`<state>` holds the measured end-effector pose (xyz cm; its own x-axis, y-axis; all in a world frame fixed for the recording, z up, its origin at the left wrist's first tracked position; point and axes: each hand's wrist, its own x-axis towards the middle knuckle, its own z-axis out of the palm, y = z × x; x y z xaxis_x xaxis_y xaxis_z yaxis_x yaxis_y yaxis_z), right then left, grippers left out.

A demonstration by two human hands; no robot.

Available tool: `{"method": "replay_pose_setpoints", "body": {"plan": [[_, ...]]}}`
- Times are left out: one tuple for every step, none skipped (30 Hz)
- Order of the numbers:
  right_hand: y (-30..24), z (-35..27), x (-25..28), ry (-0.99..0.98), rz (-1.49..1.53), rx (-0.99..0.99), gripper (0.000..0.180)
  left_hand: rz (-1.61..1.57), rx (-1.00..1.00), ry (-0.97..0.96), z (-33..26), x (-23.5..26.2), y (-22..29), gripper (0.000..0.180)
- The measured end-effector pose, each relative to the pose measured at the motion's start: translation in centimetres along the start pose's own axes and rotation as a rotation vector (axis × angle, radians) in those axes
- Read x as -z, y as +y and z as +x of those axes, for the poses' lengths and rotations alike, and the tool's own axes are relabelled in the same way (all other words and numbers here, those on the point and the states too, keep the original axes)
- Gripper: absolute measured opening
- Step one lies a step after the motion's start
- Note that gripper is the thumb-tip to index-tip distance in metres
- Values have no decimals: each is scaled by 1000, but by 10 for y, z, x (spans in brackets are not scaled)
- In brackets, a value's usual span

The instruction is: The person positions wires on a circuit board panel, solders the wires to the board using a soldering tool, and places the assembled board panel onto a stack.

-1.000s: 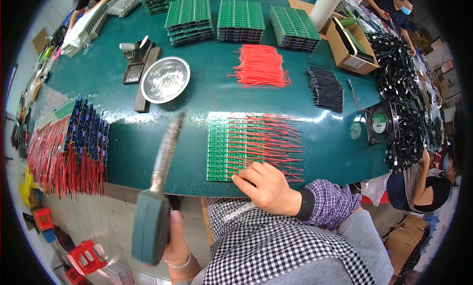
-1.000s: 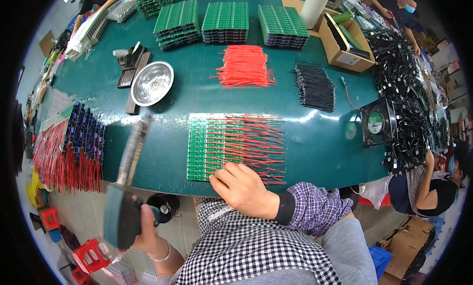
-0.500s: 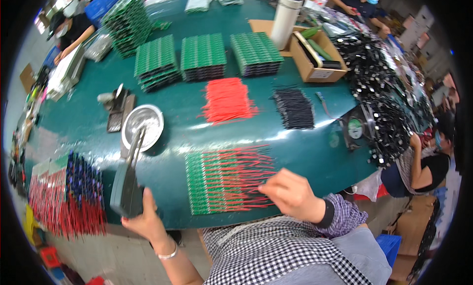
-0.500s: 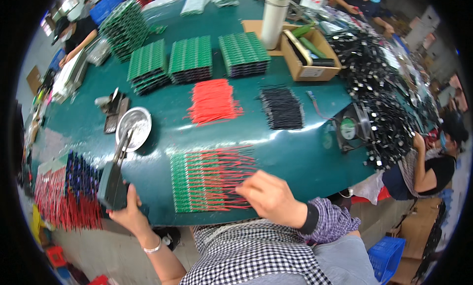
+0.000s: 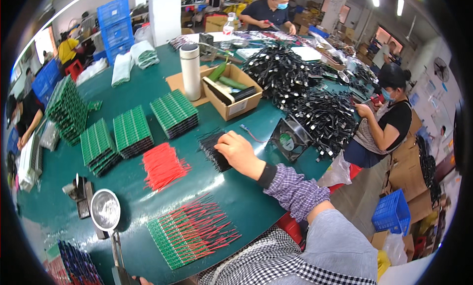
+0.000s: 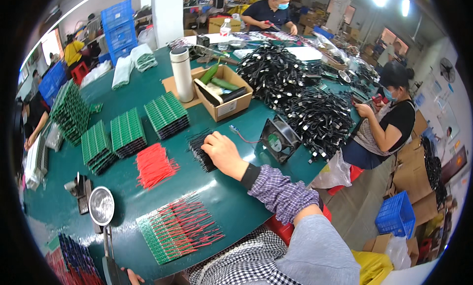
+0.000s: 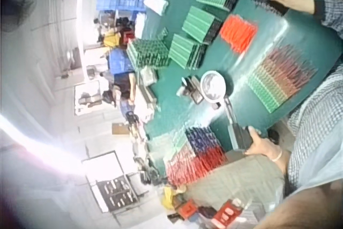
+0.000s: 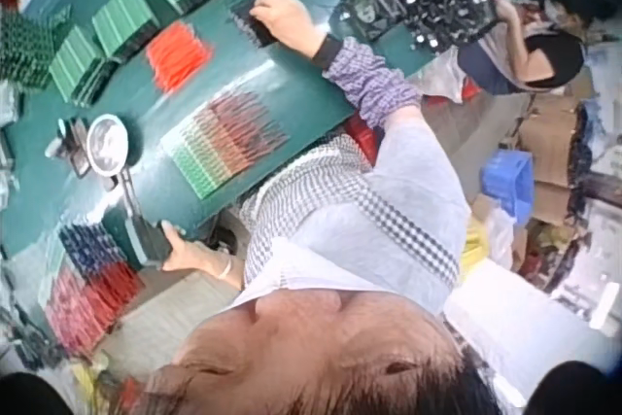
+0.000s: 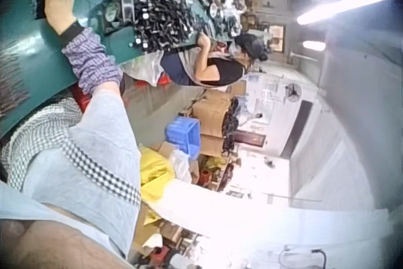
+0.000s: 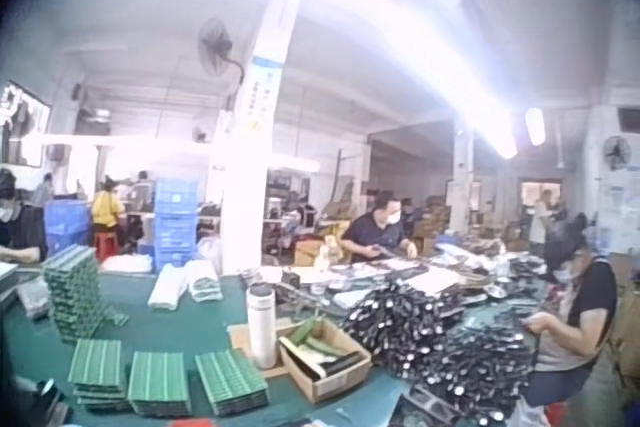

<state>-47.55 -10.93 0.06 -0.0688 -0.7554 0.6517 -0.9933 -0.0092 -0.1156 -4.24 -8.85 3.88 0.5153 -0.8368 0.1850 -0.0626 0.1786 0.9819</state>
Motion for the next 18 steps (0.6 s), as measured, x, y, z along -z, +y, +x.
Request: {"method": "replay_pose_setpoints", "body": {"plan": [[6,2,-3,-26,-20,-8,14,-16,-5,-14,0,1,-5,26],[10,4,-7,-11,-21,-8,14,6,-21,-27,2,5,-7,26],[13,6,-12,-37,-19,-1,14,32,-37,-36,3,7,-10,26],[16,9,-19,-65,-12,9,14,30,-49,-29,3,6,-14,26],[10,16,-29,-116,-12,12,12,34,-13,-29,2,8,-11,26],[6,19,-34,-104,-13,42,10,41,22,-21,-1,9,-8,26],[3,25,-32,-77,20,78,8,53,55,-1,-1,12,-8,26],[7,24,-32,-93,7,68,8,61,90,20,-2,12,-12,26],[10,21,-29,-58,-10,66,8,70,123,50,0,17,-20,26],[14,19,-24,-38,-6,73,8,64,120,-28,10,37,-61,25],[12,17,-19,-35,-14,46,8,-14,69,8,1,15,-35,27],[12,16,-17,-27,-14,42,7,-59,130,93,-8,-2,-15,30],[16,13,-17,-33,20,35,7,-45,147,17,-7,4,-13,33],[18,11,-13,-40,34,25,8,-41,174,-73,-6,8,-13,38],[13,11,-13,-44,29,29,10,-16,145,-57,-7,9,-14,33],[9,12,-10,-48,12,27,12,5,123,-52,-8,9,-15,31],[6,12,-10,-75,6,44,14,-19,113,-46,-8,10,-14,31],[4,12,-11,-101,-6,58,15,-13,108,-23,-9,12,-14,31]]}}
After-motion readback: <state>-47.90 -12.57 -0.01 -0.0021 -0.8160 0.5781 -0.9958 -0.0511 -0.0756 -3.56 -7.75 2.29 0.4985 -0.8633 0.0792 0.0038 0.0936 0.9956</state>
